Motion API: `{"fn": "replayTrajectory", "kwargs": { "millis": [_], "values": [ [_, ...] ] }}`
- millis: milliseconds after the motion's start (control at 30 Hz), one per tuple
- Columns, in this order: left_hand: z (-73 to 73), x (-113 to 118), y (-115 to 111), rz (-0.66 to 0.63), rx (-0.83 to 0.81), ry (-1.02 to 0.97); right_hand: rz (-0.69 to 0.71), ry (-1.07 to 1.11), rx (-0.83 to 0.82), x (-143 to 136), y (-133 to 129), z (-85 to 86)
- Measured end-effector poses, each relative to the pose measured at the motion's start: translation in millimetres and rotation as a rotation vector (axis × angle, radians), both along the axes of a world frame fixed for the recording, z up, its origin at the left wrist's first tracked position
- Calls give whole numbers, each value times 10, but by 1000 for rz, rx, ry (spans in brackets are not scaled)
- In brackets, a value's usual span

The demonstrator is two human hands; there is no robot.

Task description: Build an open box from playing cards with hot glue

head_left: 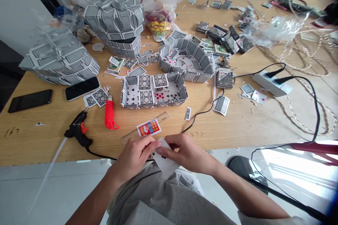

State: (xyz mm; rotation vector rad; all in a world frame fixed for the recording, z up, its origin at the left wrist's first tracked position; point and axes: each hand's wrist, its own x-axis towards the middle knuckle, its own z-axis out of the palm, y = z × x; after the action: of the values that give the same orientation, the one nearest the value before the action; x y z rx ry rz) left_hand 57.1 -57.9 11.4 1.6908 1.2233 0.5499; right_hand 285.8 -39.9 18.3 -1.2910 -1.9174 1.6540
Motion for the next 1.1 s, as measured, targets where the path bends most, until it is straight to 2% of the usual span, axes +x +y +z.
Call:
{"fn": "replayTrajectory", "kwargs": {
  "millis": [300,500,767,933,1100],
  "values": [
    [107,-109,71,-110,-335,-165,57,-35,6,79,24,42],
    [150,-120,86,-200,-219,-14,72,-120,18,67,36,40],
    [37,-46,12,-221,-28,180,123,-77,14,75,35,-4],
    [-4,-38,31,-229,-72,147,141,-79,-9,65,9,-57],
    [52,-96,68,-266,-154,68,164,-116,-15,94,38,11]
  ]
}}
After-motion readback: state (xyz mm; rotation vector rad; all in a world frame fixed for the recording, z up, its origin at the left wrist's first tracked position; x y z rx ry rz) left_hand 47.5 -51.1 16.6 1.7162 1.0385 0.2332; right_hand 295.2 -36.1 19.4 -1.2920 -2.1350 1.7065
